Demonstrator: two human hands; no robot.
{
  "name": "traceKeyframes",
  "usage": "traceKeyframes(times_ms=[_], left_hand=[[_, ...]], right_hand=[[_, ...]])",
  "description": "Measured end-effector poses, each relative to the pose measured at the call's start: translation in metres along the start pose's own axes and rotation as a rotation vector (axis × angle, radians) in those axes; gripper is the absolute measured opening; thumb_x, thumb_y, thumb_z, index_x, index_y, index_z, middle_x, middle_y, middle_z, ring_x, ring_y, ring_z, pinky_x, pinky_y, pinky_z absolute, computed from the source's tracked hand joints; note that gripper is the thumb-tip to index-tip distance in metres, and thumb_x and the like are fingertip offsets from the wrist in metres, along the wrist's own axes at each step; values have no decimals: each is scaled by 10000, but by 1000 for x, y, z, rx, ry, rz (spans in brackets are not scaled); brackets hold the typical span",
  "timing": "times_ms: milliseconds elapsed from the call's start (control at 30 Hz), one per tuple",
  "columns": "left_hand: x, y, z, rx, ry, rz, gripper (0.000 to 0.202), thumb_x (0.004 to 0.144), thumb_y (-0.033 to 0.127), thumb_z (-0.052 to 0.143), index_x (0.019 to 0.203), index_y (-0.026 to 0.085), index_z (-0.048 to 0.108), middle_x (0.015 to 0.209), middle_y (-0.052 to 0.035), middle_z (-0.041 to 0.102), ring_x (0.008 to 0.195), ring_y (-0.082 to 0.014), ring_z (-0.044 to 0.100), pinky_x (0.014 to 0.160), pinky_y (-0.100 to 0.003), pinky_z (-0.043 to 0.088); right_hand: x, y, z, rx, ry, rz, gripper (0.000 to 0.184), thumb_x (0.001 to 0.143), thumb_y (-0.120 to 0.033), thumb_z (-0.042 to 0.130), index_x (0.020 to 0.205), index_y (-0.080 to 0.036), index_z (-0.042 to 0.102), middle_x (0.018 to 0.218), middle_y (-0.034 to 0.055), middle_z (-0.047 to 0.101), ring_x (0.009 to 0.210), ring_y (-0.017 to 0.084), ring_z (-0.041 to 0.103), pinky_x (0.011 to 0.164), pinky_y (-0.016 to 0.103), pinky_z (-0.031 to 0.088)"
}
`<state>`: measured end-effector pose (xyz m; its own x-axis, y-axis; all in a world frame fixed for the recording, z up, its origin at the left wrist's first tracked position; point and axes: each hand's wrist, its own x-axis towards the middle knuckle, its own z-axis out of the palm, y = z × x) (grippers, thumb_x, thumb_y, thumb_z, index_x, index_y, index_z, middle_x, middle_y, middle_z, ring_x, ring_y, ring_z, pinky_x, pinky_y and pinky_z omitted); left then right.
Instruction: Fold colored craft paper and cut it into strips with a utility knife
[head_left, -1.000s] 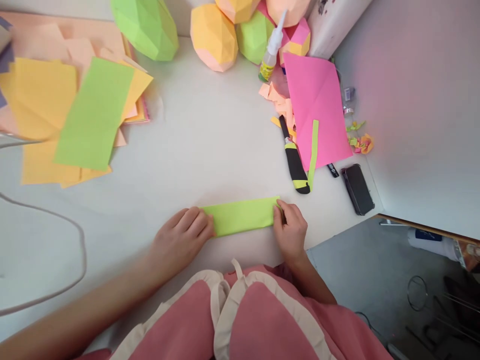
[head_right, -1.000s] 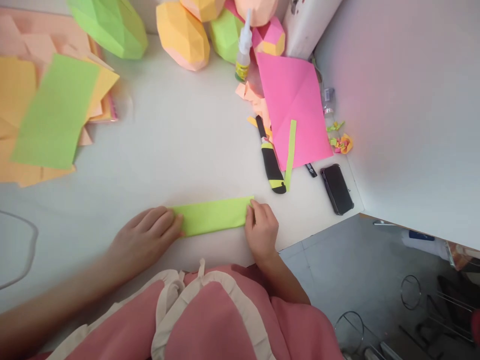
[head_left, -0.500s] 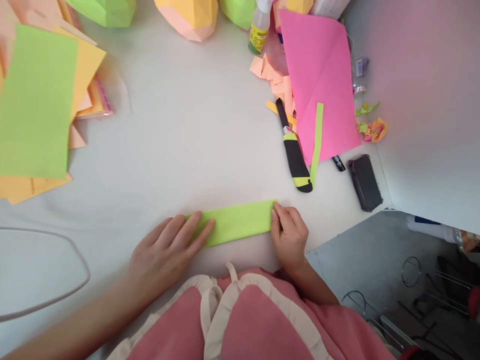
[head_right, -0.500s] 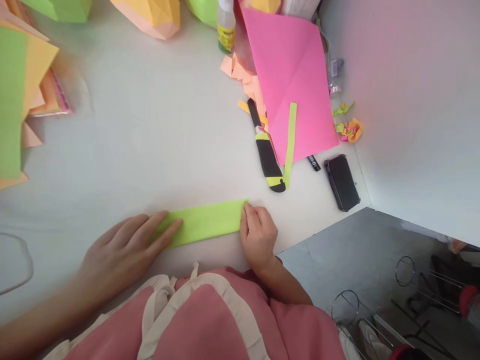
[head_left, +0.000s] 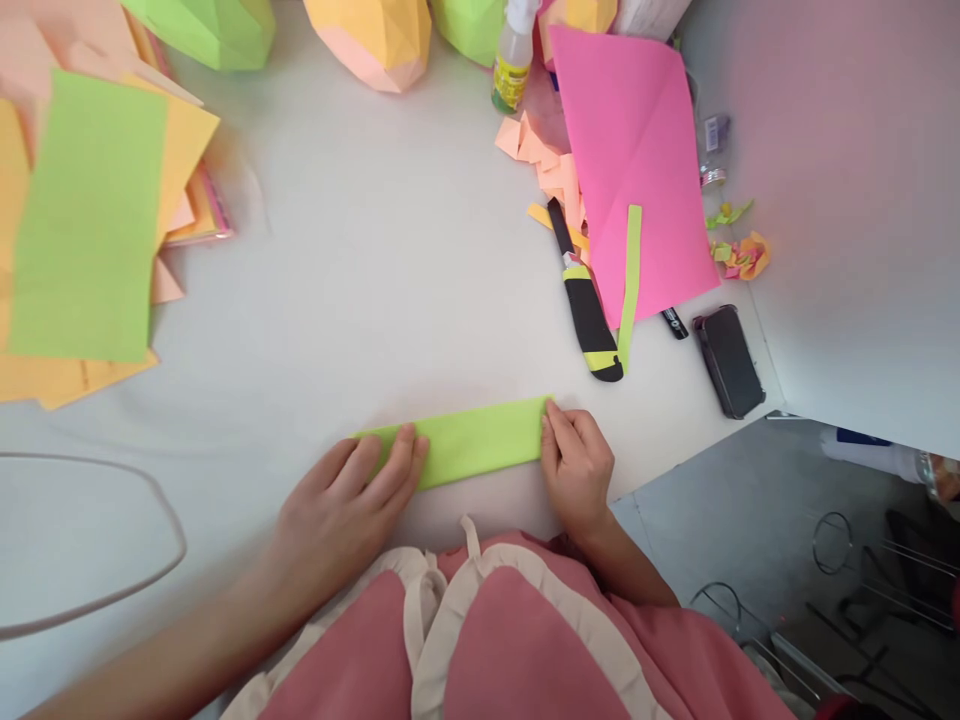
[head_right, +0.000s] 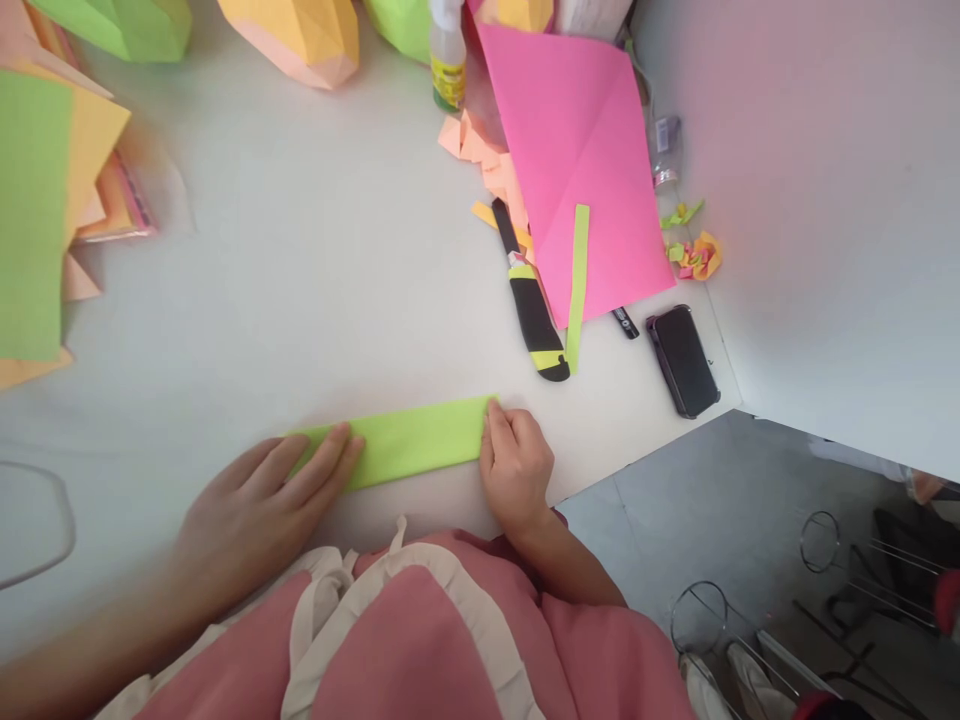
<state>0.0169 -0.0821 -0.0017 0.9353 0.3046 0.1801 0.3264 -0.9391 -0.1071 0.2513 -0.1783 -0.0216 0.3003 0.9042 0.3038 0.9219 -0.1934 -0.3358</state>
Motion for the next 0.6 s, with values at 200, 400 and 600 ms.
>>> traceKeyframes(times_ms=[200, 400, 600], left_hand=[[16, 8, 12, -13, 87, -15, 147, 892, 109, 540, 816, 87, 663, 834, -122, 637, 837, -268, 618, 701, -389, 533], [18, 9, 33, -231, 192, -163, 133, 923, 189, 539, 832, 128, 615, 1026, -158, 621, 1213, -343, 525, 898, -460, 530], [16, 4, 42, -401, 55, 2, 363, 970, 117, 398, 1299, 181, 537, 1465, -72, 468, 1428, -235, 304, 1151, -443, 330]], right_hand=[[-1, 1, 2, -31, 24, -21, 245, 948, -134, 485, 1096, -123, 680, 716, 30, 591, 640, 106, 519, 551, 226, 398], [-2, 3, 4, -66, 8, -2, 263, 969, -168, 451, 1081, -142, 688, 717, 34, 584, 645, 107, 508, 546, 234, 371], [-4, 5, 6, -85, -35, 30, 299, 990, -205, 403, 1081, -159, 684, 742, 36, 579, 660, 112, 498, 559, 241, 358]])
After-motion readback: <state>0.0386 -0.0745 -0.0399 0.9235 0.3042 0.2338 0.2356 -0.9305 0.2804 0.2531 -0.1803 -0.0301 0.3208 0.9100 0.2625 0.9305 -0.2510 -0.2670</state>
